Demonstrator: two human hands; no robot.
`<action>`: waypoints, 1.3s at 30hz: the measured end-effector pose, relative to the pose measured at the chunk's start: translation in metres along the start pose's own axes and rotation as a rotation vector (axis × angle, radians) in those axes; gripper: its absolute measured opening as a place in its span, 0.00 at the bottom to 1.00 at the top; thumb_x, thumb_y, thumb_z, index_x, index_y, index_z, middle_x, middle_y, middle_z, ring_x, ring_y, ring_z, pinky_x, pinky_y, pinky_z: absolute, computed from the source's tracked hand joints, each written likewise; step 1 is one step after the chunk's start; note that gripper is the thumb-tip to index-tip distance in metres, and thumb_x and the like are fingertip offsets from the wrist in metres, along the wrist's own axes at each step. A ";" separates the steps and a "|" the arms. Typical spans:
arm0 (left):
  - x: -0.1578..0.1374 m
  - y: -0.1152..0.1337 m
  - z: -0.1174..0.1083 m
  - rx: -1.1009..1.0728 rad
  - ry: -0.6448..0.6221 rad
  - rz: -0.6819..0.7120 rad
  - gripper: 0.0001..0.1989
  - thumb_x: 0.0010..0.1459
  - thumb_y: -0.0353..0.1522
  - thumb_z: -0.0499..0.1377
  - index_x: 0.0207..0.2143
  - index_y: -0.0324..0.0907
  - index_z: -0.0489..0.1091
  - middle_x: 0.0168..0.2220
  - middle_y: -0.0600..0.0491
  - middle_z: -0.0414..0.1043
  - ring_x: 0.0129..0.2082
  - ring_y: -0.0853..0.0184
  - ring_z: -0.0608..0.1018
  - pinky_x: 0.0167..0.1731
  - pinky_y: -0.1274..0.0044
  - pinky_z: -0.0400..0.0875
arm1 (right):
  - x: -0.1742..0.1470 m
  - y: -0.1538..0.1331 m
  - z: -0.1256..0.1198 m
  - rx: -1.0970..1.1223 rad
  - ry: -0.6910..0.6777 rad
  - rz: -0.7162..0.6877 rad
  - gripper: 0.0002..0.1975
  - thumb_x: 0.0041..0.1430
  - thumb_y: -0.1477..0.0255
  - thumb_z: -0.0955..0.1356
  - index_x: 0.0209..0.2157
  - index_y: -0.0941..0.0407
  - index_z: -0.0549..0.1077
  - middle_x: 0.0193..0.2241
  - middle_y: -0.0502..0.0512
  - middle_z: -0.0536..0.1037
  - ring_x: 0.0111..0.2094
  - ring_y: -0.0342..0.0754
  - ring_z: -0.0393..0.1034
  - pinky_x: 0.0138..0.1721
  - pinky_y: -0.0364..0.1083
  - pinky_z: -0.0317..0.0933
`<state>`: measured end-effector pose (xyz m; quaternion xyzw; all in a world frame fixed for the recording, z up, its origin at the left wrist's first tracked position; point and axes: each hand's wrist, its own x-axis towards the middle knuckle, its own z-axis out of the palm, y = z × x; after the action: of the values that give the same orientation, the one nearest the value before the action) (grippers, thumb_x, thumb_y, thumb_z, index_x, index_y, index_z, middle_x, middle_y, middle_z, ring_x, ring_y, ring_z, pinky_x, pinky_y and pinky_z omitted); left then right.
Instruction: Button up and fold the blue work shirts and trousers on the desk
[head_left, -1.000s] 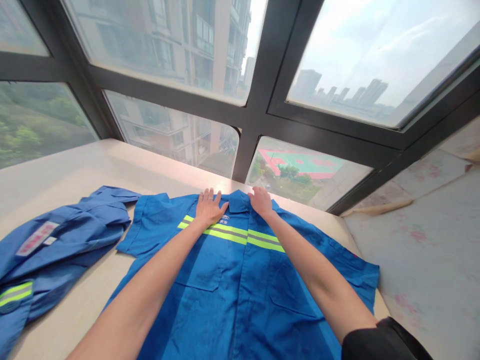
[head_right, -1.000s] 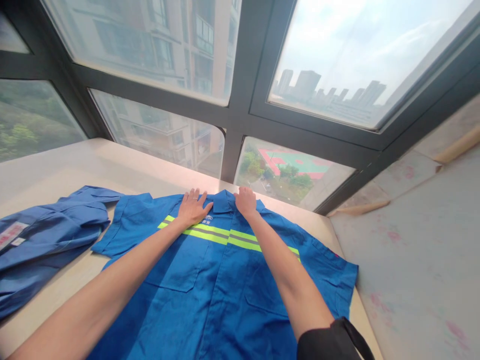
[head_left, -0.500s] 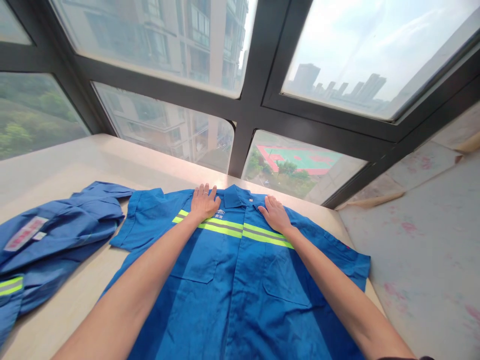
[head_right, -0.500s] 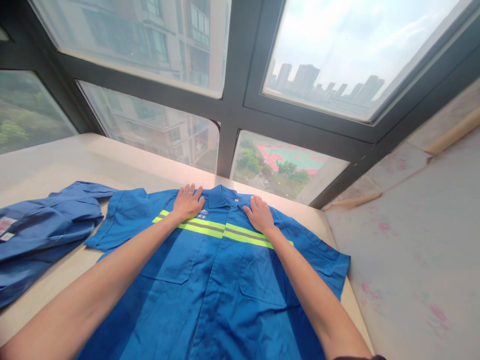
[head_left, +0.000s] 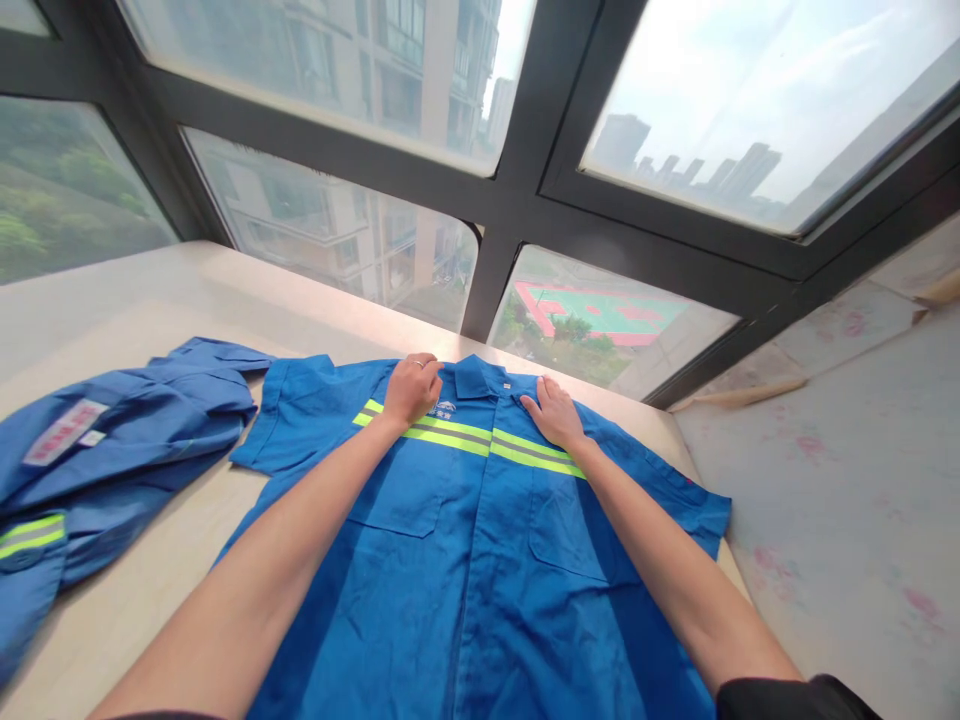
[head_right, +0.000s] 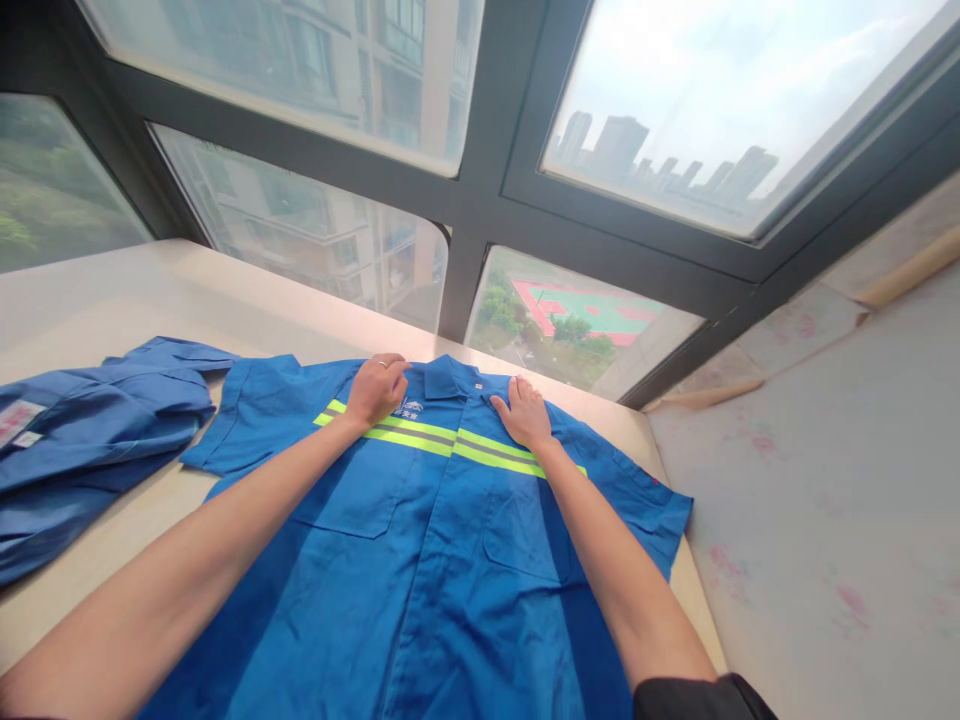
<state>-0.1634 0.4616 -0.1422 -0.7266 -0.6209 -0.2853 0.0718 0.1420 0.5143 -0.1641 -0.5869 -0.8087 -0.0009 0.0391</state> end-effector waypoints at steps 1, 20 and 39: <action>-0.003 0.001 -0.004 -0.002 -0.007 0.035 0.16 0.61 0.28 0.50 0.46 0.40 0.75 0.48 0.43 0.74 0.49 0.57 0.75 0.50 0.67 0.68 | 0.000 0.000 -0.001 -0.006 -0.003 -0.002 0.39 0.70 0.51 0.49 0.68 0.67 0.51 0.69 0.69 0.49 0.70 0.58 0.43 0.67 0.56 0.43; -0.159 0.098 -0.069 0.023 -0.440 0.062 0.34 0.66 0.50 0.46 0.66 0.40 0.58 0.69 0.40 0.52 0.70 0.51 0.53 0.66 0.55 0.47 | -0.166 -0.038 -0.004 0.010 0.173 -0.170 0.37 0.70 0.52 0.53 0.66 0.66 0.56 0.66 0.71 0.58 0.68 0.61 0.50 0.65 0.60 0.48; -0.220 -0.002 -0.132 0.253 -0.383 -0.236 0.35 0.67 0.48 0.41 0.68 0.36 0.55 0.70 0.38 0.48 0.70 0.50 0.53 0.65 0.57 0.48 | -0.251 0.072 -0.014 -0.110 0.098 0.009 0.30 0.70 0.61 0.53 0.65 0.64 0.60 0.66 0.67 0.59 0.67 0.58 0.53 0.64 0.58 0.51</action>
<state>-0.2231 0.2123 -0.1440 -0.6751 -0.7344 -0.0691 0.0094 0.2890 0.2978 -0.1691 -0.5911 -0.8018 -0.0741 0.0465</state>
